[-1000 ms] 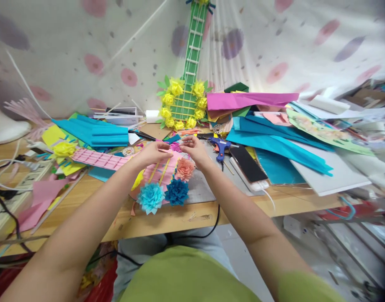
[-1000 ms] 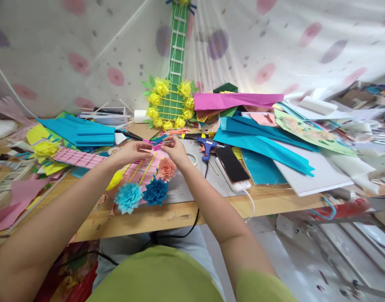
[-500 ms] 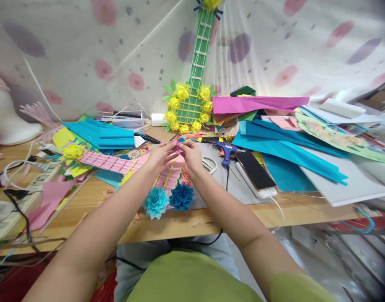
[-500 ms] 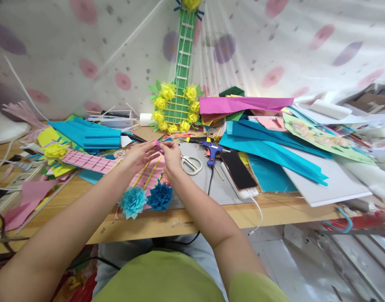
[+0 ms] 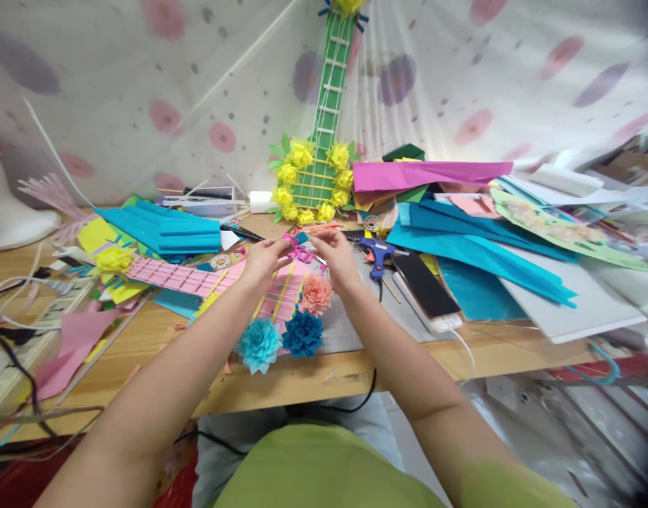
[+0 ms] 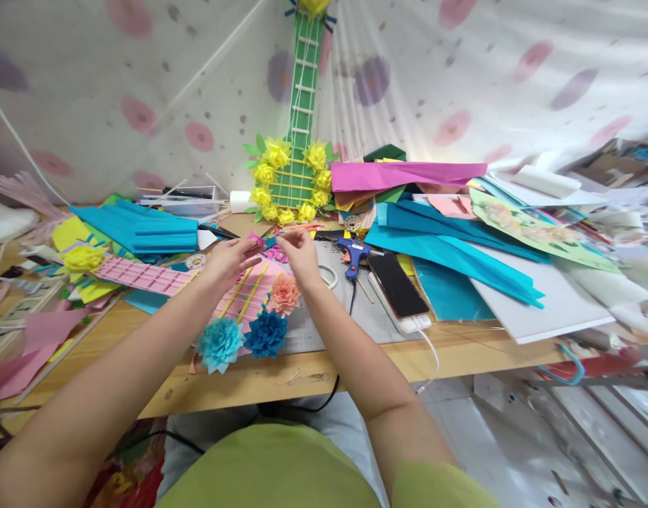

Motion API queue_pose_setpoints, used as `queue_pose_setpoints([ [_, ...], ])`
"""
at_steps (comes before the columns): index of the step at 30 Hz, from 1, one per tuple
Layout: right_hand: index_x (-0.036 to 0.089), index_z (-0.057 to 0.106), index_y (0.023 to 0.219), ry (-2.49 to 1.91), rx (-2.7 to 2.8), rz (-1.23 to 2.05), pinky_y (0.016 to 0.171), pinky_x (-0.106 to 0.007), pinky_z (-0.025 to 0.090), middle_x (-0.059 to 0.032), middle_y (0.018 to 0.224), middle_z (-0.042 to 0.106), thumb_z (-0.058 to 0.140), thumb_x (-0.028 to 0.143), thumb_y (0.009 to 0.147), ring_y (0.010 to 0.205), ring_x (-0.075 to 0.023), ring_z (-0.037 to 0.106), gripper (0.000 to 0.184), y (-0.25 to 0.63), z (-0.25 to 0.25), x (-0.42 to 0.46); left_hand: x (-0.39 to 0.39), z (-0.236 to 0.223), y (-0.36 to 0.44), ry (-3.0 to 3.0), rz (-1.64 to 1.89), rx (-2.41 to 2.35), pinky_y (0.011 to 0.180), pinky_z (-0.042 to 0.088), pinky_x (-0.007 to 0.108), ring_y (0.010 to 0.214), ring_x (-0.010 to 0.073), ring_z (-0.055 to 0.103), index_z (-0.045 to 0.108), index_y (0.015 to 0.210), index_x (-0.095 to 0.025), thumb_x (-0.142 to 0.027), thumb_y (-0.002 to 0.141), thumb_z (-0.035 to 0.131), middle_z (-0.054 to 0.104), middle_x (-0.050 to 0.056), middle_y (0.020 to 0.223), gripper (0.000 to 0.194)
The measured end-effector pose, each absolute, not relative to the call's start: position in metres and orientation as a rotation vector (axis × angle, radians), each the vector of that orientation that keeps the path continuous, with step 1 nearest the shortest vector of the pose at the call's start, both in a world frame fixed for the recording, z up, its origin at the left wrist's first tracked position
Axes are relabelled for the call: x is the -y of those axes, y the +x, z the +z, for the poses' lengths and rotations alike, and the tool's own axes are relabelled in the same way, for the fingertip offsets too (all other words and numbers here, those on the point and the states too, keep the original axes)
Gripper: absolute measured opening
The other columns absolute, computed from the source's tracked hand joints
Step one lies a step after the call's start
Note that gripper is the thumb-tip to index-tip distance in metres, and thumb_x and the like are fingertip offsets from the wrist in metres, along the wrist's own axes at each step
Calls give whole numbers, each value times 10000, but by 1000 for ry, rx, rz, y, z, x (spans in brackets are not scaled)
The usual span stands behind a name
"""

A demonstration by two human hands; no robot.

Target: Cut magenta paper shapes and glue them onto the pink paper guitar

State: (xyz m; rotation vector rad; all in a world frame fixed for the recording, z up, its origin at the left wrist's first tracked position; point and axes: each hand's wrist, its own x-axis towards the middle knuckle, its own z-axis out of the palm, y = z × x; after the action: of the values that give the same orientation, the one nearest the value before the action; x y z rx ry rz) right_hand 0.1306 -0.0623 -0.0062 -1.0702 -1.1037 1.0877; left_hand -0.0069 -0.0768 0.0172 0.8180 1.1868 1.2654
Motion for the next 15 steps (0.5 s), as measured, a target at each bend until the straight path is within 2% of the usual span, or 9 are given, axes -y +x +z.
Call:
queue_pose_setpoints([
  [4,177,440,925,-1767,1494,417,756,-312,401,-62,885,572,499,283,723,823,-175,540,236,201,-17,60,74,15,-16,914,1228,-1260,717,478,297,789,165,616,584,676,-127,-309,554,690,643,58,733,244],
  [6,149,437,980,-2079,1619,153,754,-336,388,-125,976,550,482,268,737,902,-231,526,274,224,-25,62,73,17,-20,945,1199,-1283,706,479,296,768,163,616,573,660,-126,-310,544,691,637,51,713,247],
  [10,92,409,1055,-2319,1696,-55,730,-336,382,-188,1039,504,491,312,743,945,-281,502,390,236,-41,64,72,21,-25,997,1140,-1269,703,485,294,755,162,615,572,630,-120,-303,535,695,636,58,699,240],
  [15,66,392,1080,-2364,1674,-93,731,-348,381,-219,1051,479,494,283,741,973,-305,481,415,231,-55,60,76,18,-32,1033,1031,-1210,740,491,313,744,158,617,599,644,-116,-313,536,709,648,70,709,250],
])
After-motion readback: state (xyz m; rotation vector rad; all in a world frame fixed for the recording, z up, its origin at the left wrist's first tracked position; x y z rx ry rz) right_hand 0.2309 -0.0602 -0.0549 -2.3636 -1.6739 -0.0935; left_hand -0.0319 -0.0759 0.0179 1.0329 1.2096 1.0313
